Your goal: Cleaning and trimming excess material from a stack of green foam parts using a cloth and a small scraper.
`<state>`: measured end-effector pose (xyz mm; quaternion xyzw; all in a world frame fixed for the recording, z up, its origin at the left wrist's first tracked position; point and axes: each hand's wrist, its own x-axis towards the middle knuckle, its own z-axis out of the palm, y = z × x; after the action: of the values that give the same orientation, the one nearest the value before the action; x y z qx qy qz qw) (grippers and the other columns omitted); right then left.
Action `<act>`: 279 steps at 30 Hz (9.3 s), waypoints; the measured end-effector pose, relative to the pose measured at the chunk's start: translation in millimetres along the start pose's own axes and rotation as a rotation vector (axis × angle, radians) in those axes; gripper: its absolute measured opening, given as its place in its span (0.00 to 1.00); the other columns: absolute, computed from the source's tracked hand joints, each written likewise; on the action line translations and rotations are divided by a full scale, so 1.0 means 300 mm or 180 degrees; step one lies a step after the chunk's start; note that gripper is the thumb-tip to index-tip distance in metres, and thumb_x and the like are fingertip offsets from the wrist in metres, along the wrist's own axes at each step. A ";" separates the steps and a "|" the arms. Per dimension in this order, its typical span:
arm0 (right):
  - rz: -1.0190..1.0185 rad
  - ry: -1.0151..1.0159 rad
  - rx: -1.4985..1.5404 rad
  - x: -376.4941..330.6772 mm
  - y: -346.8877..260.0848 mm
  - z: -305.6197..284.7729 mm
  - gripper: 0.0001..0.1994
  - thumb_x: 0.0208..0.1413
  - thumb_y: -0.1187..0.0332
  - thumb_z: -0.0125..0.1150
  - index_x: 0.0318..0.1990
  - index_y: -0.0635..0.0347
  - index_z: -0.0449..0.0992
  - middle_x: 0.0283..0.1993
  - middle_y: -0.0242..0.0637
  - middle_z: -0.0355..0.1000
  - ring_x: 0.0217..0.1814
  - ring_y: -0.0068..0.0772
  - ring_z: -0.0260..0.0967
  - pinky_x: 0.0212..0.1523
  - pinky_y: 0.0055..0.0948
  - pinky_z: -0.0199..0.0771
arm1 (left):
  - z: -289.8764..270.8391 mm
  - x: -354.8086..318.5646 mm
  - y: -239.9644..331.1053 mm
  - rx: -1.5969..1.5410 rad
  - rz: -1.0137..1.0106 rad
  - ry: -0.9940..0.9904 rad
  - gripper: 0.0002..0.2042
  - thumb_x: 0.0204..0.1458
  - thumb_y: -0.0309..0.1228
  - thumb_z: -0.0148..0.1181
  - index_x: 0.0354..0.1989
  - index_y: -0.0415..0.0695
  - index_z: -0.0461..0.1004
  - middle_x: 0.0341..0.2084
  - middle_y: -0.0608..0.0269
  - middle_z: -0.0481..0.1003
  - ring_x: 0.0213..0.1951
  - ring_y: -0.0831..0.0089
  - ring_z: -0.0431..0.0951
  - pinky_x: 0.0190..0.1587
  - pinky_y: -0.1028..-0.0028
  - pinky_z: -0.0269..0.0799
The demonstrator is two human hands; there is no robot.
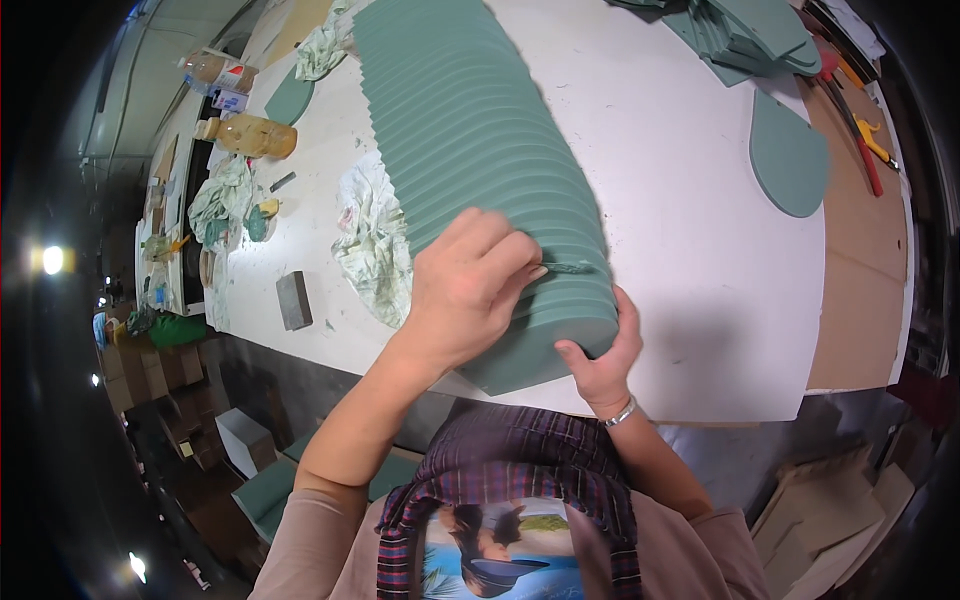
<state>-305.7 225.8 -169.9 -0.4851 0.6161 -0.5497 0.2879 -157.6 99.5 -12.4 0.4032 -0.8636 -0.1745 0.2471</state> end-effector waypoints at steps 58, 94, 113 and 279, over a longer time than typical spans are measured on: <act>0.0646 -0.0862 0.0462 0.026 -0.066 -0.069 0.47 0.50 0.59 0.76 0.72 0.64 0.52 0.65 0.45 0.62 0.64 0.38 0.63 0.63 0.38 0.65 | -0.037 -0.518 -0.010 -0.2260 -0.1532 0.0877 0.02 0.57 0.21 0.57 0.37 0.38 0.72 0.40 0.54 0.78 0.42 0.70 0.75 0.49 0.71 0.69; 0.0697 -0.0806 0.0517 0.058 -0.106 -0.059 0.46 0.41 0.64 0.76 0.67 0.72 0.57 0.60 0.52 0.68 0.59 0.43 0.70 0.57 0.36 0.71 | -0.145 -0.338 -0.065 -0.0223 -0.0549 0.0252 0.07 0.41 0.14 0.64 0.28 0.37 0.74 0.21 0.60 0.70 0.25 0.64 0.69 0.28 0.69 0.63; 0.0727 -0.0509 0.0745 0.047 -0.132 -0.042 0.48 0.39 0.67 0.80 0.68 0.68 0.58 0.60 0.48 0.70 0.61 0.37 0.69 0.61 0.34 0.70 | -0.154 -0.295 -0.151 -0.0551 0.0011 0.0049 0.06 0.45 0.14 0.64 0.29 0.35 0.74 0.23 0.60 0.71 0.26 0.69 0.70 0.30 0.73 0.63; 0.1735 -0.0677 0.0395 0.086 -0.186 -0.054 0.56 0.29 0.57 0.81 0.68 0.70 0.57 0.58 0.41 0.66 0.57 0.37 0.66 0.59 0.34 0.66 | -0.587 -0.761 -1.405 0.0046 -0.3423 0.3188 0.03 0.52 0.25 0.61 0.34 0.41 0.79 0.23 0.69 0.71 0.28 0.77 0.69 0.33 0.75 0.66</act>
<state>-313.8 212.9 -108.1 -0.3382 0.6552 -0.4348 0.5169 325.8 1.5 -144.8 0.8042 -0.3313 -0.0608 0.4897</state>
